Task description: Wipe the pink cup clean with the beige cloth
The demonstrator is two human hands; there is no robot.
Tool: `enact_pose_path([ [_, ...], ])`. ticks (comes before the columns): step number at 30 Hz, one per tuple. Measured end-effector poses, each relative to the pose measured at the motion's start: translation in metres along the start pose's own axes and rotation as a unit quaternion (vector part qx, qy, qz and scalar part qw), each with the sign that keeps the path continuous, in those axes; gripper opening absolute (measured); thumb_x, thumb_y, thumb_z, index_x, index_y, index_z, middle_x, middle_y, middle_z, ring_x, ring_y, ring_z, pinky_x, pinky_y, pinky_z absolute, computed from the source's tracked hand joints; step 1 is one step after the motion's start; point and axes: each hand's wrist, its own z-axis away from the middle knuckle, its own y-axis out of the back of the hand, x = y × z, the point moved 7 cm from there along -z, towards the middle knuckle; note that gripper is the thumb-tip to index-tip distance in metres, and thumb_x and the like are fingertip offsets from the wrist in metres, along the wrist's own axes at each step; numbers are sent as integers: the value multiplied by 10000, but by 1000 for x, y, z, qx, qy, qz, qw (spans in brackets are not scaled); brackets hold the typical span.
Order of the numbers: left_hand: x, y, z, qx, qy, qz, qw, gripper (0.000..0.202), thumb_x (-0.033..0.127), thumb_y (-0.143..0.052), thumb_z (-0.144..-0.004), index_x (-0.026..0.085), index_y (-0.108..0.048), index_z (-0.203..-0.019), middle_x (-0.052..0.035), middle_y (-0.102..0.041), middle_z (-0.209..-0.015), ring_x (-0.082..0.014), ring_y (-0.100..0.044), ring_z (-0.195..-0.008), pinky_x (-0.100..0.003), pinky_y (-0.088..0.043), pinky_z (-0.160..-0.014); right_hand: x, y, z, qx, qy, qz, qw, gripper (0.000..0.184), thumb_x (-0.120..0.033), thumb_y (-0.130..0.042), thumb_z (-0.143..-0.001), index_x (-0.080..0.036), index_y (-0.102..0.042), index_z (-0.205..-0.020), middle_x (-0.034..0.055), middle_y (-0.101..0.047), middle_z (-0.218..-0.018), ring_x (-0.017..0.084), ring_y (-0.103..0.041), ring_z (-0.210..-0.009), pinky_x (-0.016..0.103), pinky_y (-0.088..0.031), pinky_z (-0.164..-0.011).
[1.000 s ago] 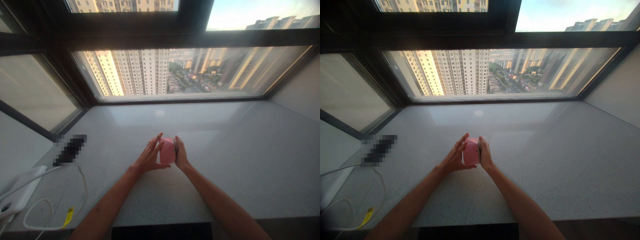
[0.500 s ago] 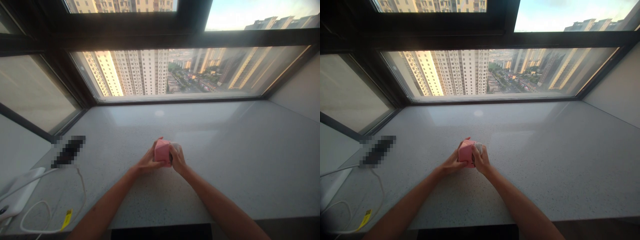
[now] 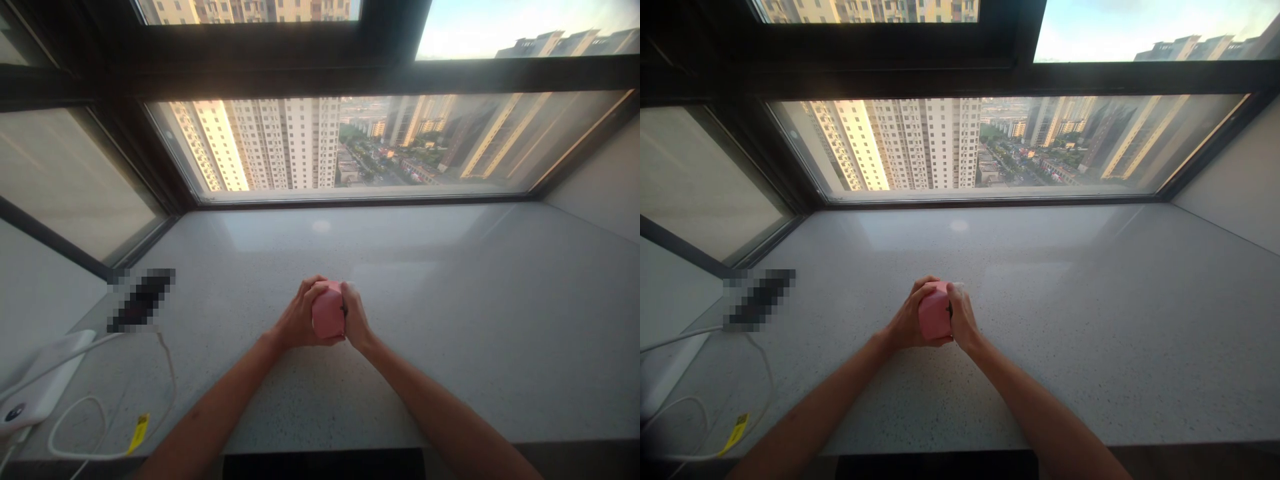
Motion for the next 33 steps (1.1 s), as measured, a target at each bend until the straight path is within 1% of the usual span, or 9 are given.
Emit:
enact_pose_path([
  [5, -19, -19, 6, -75, 206, 302, 928, 1106, 666, -881, -768, 294, -256, -1601, -153, -638, -1352, -338, -740, -1097, -474, -662, -870, -20, -1, 12, -13, 153, 163, 975, 647, -829, -611, -887, -240, -624, -621, 13, -536, -591, 175, -435, -588, 324, -380, -585],
  [9, -20, -27, 9, -95, 248, 357, 895, 1156, 759, -812, -806, 291, -189, -1661, -155, -639, -1421, -363, -726, -1201, -500, -640, -982, -21, -6, 9, -40, 147, 166, 974, 702, -859, -551, -902, -249, -512, -554, -8, -454, -522, 155, -374, -541, 316, -323, -549],
  [14, -6, -3, -2, 2, 90, 172, 981, 1295, 820, -793, -776, 355, -53, -1731, -201, -140, -1803, -489, -340, -1611, -672, -438, -1235, -3, -9, 0, -10, -43, -28, 999, 704, -899, -541, -866, -227, -566, -654, -10, -512, -561, 141, -409, -525, 277, -324, -486],
  [16, 7, 2, -4, 8, -11, 71, 997, 1348, 746, -897, -708, 376, -99, -1730, -198, -107, -1807, -512, -198, -1658, -741, -344, -1263, 3, -18, 0, -32, -127, -116, 985, 712, -918, -545, -832, -227, -594, -669, 2, -552, -564, 156, -479, -522, 273, -378, -486],
  [19, 19, 2, -4, 15, -100, -11, 995, 1204, 554, -937, -756, 369, -222, -1707, -209, -215, -1761, -487, -268, -1626, -730, -347, -1251, 6, -27, 4, -54, -178, -168, 968, 720, -919, -534, -822, -216, -644, -707, 27, -599, -590, 185, -572, -557, 278, -447, -510],
  [23, 19, 4, -5, 79, -54, 85, 992, 862, 498, -800, -880, 288, -399, -1613, -197, -434, -1581, -404, -456, -1472, -620, -441, -1184, -4, -11, 9, 8, -13, -33, 999, 682, -854, -506, -908, -208, -690, -786, 29, -620, -654, 172, -543, -569, 287, -458, -520],
  [27, 12, 0, -8, 102, 98, 312, 939, 646, 619, -662, -943, 228, -550, -1444, -151, -593, -1395, -350, -605, -1252, -519, -513, -1079, -20, -13, 24, -36, 181, 142, 973, 627, -852, -679, -786, -246, -640, -632, 5, -540, -560, 169, -450, -540, 344, -467, -559],
  [30, 9, -9, -9, 67, 191, 397, 895, 601, 621, -638, -967, 216, -573, -1407, -132, -647, -1358, -301, -679, -1116, -439, -552, -995, -24, -16, 25, -55, 192, 185, 962, 659, -819, -689, -800, -257, -506, -509, -22, -415, -468, 139, -354, -487, 327, -398, -511],
  [33, 6, -7, -8, 81, 195, 364, 907, 698, 677, -584, -999, 253, -493, -1545, -144, -563, -1525, -331, -641, -1266, -458, -532, -1068, -27, -12, 16, -6, 132, 157, 979, 643, -779, -569, -921, -239, -484, -582, -30, -421, -514, 116, -353, -481, 271, -320, -466],
])
